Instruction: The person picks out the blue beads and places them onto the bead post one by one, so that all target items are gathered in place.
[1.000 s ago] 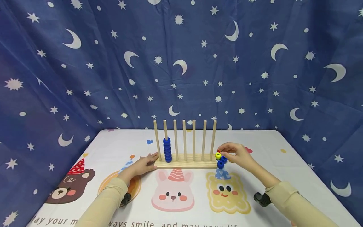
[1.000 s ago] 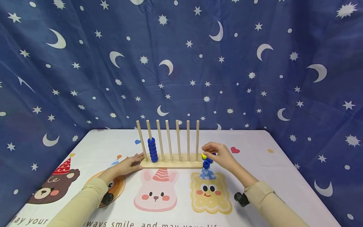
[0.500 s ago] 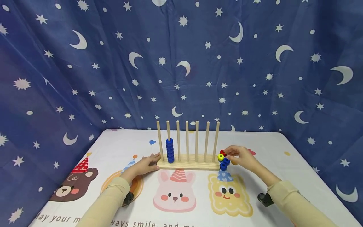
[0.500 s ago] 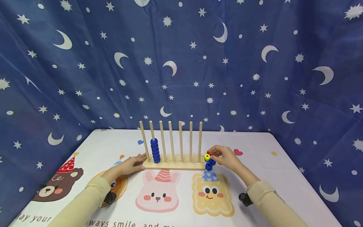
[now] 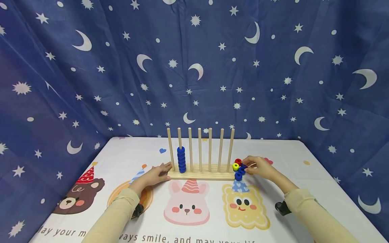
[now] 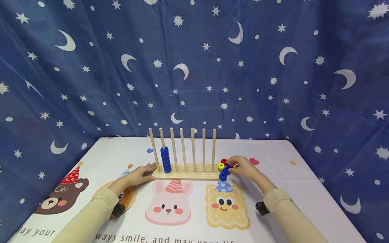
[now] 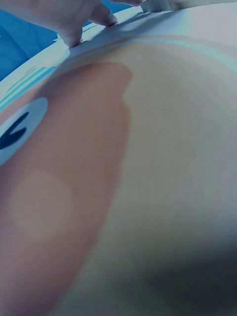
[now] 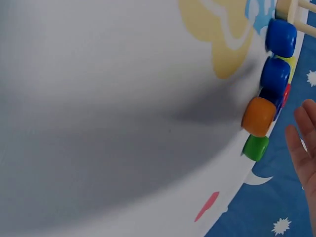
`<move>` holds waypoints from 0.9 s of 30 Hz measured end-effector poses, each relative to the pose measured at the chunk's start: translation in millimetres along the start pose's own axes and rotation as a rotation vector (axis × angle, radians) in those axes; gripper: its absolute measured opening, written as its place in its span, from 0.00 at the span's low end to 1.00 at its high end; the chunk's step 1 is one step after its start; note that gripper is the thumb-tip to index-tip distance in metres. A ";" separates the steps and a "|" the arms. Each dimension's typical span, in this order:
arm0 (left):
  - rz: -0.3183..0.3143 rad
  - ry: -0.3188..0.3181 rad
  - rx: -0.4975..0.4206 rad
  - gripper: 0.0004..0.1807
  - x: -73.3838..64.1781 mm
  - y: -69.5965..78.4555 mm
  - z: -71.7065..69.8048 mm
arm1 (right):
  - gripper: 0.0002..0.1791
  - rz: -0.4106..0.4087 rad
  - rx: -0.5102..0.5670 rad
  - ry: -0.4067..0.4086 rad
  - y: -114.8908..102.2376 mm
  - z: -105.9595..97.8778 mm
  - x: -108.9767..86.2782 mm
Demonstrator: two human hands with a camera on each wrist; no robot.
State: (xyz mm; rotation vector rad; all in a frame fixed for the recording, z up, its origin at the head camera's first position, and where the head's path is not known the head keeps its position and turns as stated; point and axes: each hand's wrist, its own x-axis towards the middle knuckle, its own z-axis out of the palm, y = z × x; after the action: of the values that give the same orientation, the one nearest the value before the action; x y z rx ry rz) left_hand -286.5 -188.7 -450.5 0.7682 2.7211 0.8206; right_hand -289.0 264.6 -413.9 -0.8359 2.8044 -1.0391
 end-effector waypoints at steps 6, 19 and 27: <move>0.007 -0.005 -0.016 0.32 -1.7 -2.1 1.3 | 0.11 -0.023 -0.068 -0.026 3.3 5.9 4.8; 0.002 0.007 -0.012 0.32 -2.0 -2.6 3.0 | 0.10 0.024 -0.136 -0.074 1.5 14.2 13.6; 0.015 0.015 -0.014 0.32 -0.7 0.1 0.3 | 0.10 0.075 -0.199 -0.092 1.6 15.9 20.0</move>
State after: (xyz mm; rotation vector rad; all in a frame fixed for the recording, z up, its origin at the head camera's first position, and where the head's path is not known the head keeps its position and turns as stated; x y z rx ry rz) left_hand -285.8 -188.9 -450.7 0.7843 2.7226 0.8507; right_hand -303.4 246.2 -424.2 -0.7651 2.8691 -0.7016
